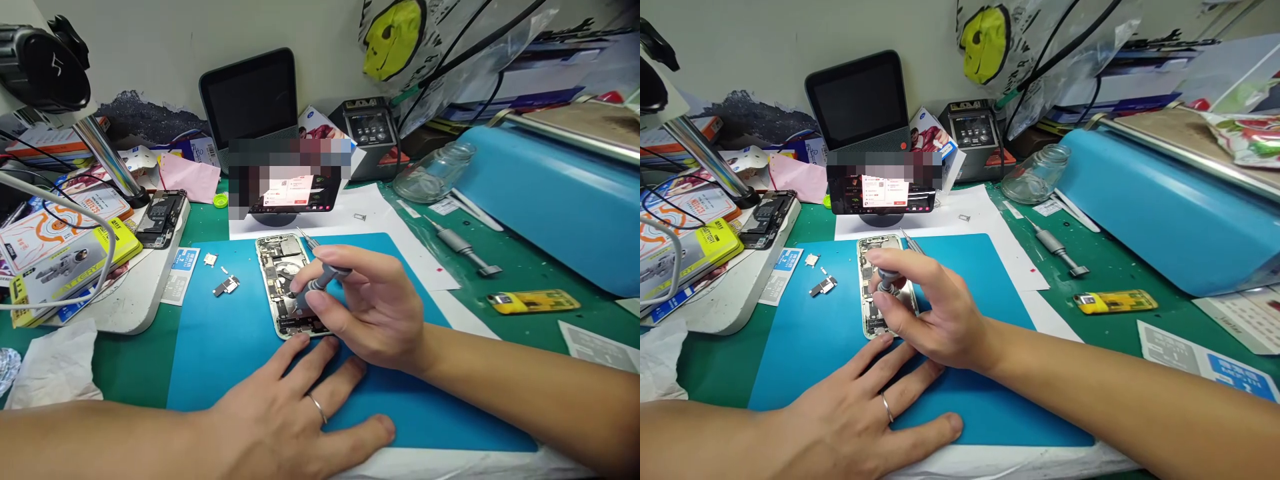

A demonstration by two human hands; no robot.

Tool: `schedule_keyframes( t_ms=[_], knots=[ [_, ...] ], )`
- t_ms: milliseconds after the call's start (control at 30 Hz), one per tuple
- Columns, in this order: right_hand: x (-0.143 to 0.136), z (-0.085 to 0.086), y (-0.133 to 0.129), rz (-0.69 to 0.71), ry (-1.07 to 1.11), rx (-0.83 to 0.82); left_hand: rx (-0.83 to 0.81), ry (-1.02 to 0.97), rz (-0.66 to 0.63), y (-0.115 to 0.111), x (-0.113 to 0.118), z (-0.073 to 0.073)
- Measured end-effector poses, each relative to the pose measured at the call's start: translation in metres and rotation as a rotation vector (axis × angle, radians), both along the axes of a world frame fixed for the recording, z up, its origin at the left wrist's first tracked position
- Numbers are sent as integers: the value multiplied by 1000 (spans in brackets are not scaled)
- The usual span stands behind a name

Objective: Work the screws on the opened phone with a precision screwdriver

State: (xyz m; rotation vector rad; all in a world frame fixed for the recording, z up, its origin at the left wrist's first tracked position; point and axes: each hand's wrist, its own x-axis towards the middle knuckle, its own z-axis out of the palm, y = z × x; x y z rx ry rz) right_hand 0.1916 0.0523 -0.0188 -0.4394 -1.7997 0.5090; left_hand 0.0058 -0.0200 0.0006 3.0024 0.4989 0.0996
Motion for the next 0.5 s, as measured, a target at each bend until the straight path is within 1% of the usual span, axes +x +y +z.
schedule_keyframes(
  t_ms=[200, 367, 500],
  knots=[
    [0, 0, 1, -1, 10, 6, -12, 2, 3, -1, 0, 0],
    [0, 3, 3, 95, -28, 103, -64, 14, 8, -1, 2, 5],
    [1, 4, 3, 130, -49, 92, -94, 17, 7, 0, 2, 7]
  ],
)
